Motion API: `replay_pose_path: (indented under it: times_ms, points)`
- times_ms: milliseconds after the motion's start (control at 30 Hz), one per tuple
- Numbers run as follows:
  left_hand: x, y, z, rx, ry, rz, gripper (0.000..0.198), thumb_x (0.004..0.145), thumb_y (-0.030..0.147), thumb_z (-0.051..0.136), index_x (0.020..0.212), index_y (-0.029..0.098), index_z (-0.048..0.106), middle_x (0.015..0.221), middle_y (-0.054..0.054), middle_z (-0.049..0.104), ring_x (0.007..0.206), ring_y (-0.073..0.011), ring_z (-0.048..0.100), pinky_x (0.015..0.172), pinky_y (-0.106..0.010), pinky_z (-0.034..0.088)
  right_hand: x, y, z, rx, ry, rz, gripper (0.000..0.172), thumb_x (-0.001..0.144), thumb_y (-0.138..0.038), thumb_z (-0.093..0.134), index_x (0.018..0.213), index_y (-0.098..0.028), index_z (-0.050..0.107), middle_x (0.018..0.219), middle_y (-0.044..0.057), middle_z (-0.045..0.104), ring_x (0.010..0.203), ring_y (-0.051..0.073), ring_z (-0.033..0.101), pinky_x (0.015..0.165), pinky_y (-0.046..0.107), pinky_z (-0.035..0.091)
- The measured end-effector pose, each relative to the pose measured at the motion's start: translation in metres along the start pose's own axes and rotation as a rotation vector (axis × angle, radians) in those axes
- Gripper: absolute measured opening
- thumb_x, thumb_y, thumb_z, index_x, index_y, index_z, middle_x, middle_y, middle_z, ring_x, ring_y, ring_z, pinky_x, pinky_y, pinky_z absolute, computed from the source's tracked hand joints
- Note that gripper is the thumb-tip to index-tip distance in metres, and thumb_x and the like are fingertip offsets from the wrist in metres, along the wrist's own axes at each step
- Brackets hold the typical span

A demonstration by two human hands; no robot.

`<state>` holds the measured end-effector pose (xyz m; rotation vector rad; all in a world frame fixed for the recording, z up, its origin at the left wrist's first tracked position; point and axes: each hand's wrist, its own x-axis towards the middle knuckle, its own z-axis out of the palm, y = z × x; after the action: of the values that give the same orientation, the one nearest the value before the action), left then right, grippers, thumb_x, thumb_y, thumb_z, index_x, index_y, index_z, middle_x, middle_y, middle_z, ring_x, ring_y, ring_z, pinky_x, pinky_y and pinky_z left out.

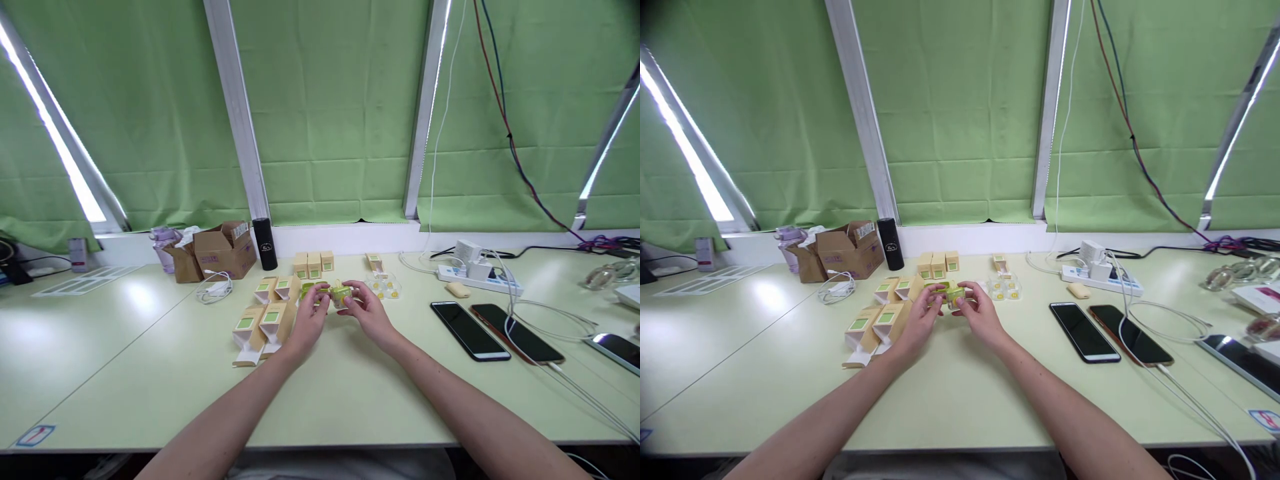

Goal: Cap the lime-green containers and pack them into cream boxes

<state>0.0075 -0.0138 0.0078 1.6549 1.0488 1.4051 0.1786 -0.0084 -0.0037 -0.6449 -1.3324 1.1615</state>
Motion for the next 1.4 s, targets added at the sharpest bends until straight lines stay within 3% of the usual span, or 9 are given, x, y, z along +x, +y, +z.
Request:
replay_pose_path:
  times_ms: [500, 1000, 1200, 1400]
  points:
    - [0.0029, -0.0081, -0.0014, 0.004, 0.007, -0.041, 0.037, 0.094, 0.051, 0.058, 0.118, 0.023, 0.059, 0.104, -0.008, 0.074, 0.099, -0.0248, 0.07, 0.077, -0.034, 0.052, 0.0035, 0.0045, -0.0038, 0.283, 0.038, 0.147, 0.057, 0.08, -0.063, 0.079, 0.117, -0.026, 0.055, 0.089, 0.002, 0.076, 0.073, 0.022, 0.076, 0.075, 0.042, 0.064]
    - [-0.0005, -0.0011, -0.0015, 0.041, -0.017, -0.064, 0.034, 0.096, 0.048, 0.054, 0.12, 0.023, 0.058, 0.107, -0.009, 0.076, 0.104, -0.0247, 0.071, 0.079, -0.035, 0.053, 0.0048, 0.0009, -0.0066, 0.484, 0.108, 0.259, 0.01, 0.103, -0.029, 0.056, 0.11, -0.023, 0.051, 0.085, 0.007, 0.079, 0.068, 0.023, 0.078, 0.071, 0.04, 0.066]
    - [-0.0004, -0.0014, -0.0017, 0.049, -0.03, -0.072, 0.035, 0.097, 0.049, 0.053, 0.121, 0.023, 0.057, 0.105, -0.008, 0.076, 0.102, -0.0246, 0.071, 0.079, -0.035, 0.053, 0.0047, -0.0033, -0.0051, 0.523, 0.156, 0.316, 0.008, 0.103, -0.02, 0.049, 0.11, -0.023, 0.048, 0.082, 0.008, 0.078, 0.065, 0.023, 0.078, 0.068, 0.039, 0.067]
    - [-0.0016, -0.0022, -0.0017, 0.038, -0.033, -0.064, 0.034, 0.097, 0.049, 0.054, 0.12, 0.023, 0.058, 0.103, -0.008, 0.077, 0.101, -0.0248, 0.072, 0.079, -0.035, 0.052, 0.0047, -0.001, -0.0051, 0.503, 0.158, 0.314, 0.009, 0.102, -0.023, 0.052, 0.11, -0.023, 0.048, 0.084, 0.009, 0.079, 0.066, 0.023, 0.078, 0.067, 0.039, 0.066]
